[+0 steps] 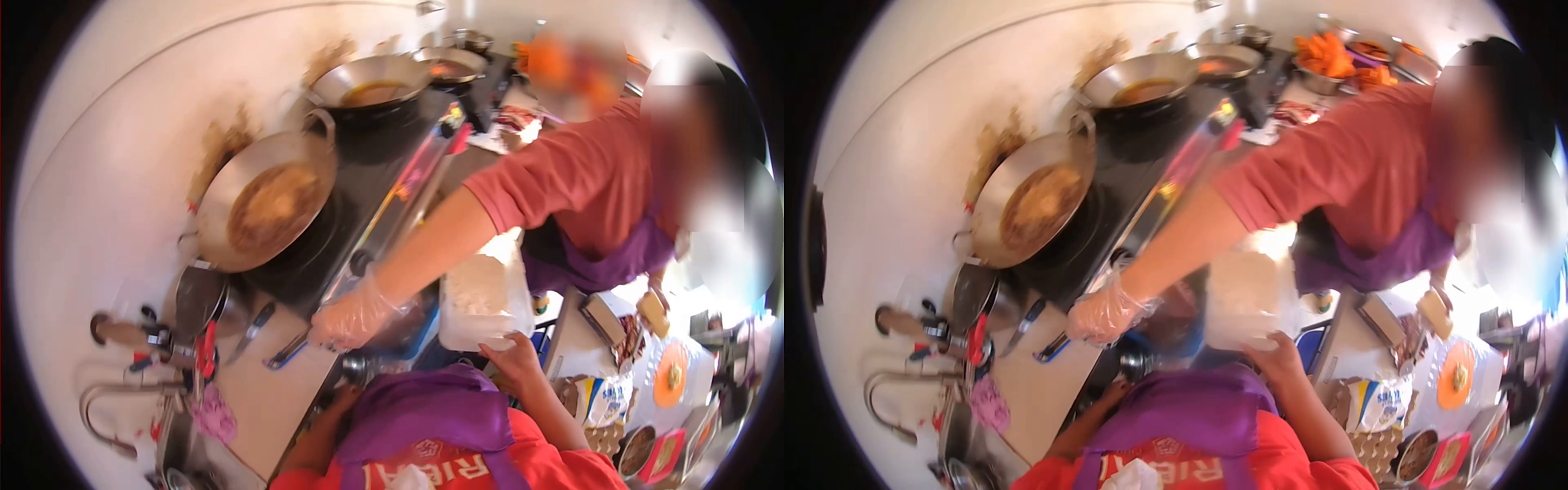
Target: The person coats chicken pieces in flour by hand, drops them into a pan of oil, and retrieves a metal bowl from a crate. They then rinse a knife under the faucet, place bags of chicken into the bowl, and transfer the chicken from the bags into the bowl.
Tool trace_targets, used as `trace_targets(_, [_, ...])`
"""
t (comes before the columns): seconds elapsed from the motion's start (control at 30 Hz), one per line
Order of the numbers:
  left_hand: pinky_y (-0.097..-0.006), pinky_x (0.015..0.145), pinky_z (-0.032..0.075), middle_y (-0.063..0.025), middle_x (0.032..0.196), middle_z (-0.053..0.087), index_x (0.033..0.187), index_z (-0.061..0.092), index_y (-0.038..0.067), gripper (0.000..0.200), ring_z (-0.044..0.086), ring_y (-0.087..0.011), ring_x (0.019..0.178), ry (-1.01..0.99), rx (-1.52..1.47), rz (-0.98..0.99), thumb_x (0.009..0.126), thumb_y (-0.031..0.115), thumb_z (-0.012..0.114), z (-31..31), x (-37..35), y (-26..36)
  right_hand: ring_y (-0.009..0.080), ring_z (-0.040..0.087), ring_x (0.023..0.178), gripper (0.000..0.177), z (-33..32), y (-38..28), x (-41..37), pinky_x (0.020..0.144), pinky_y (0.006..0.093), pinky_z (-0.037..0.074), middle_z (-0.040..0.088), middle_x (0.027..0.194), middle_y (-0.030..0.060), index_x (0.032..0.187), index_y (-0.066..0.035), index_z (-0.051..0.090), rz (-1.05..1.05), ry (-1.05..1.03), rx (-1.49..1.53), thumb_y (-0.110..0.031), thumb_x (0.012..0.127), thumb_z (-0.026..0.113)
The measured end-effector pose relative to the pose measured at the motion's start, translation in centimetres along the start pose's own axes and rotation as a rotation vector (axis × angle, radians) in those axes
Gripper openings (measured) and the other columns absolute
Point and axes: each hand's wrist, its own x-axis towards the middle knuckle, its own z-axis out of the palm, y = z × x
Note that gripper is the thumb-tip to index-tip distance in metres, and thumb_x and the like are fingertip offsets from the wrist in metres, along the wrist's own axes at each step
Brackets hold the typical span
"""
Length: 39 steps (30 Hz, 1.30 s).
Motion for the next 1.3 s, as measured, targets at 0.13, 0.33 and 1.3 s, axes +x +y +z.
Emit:
trace_targets(0.13, [-0.0373, 0.072, 0.046, -0.018, 0.086, 0.064, 0.091, 0.063, 0.001, 0.043, 0.062, -0.0275, 0.078, 0.023, -0.055, 0.015, 0.081, 0.043, 0.055, 0.3, -1.2, 0.5, 0.0428, 0.031, 0.122, 0.055, 0.2, 0.6, -1.0, 0.096, 0.056, 0.034, 0.029, 0.132, 0.0231, 0.128, 0.0, 0.024, 0.19, 0.089, 0.234, -0.012, 0.078, 0.043])
trace_targets(0.33, [-0.0373, 0.072, 0.045, -0.0178, 0.085, 0.063, 0.089, 0.063, 0.001, 0.045, 0.061, -0.0272, 0.079, -0.048, 0.022, -0.064, 0.083, 0.045, 0.054, -0.5, -2.4, 2.2, 0.0402, 0.034, 0.121, 0.048, 0.7, 1.1, -2.5, 0.094, 0.0553, 0.039, 0.028, 0.133, 0.0236, 0.131, -0.001, 0.024, 0.243, 0.127, 0.124, -0.01, 0.085, 0.034])
trace_targets(1.3, [-0.0358, 0.081, 0.044, -0.0186, 0.098, 0.059, 0.101, 0.06, 0.001, 0.037, 0.056, -0.031, 0.094, -0.247, 0.135, 0.514, 0.09, 0.033, 0.045, -10.2, -8.1, 21.6, 0.0404, 0.037, 0.118, 0.048, 0.3, 3.7, -3.6, 0.096, 0.0501, 0.04, 0.036, 0.126, 0.0258, 0.126, 0.007, 0.028, 0.164, -0.052, 0.1, -0.011, 0.083, 0.04])
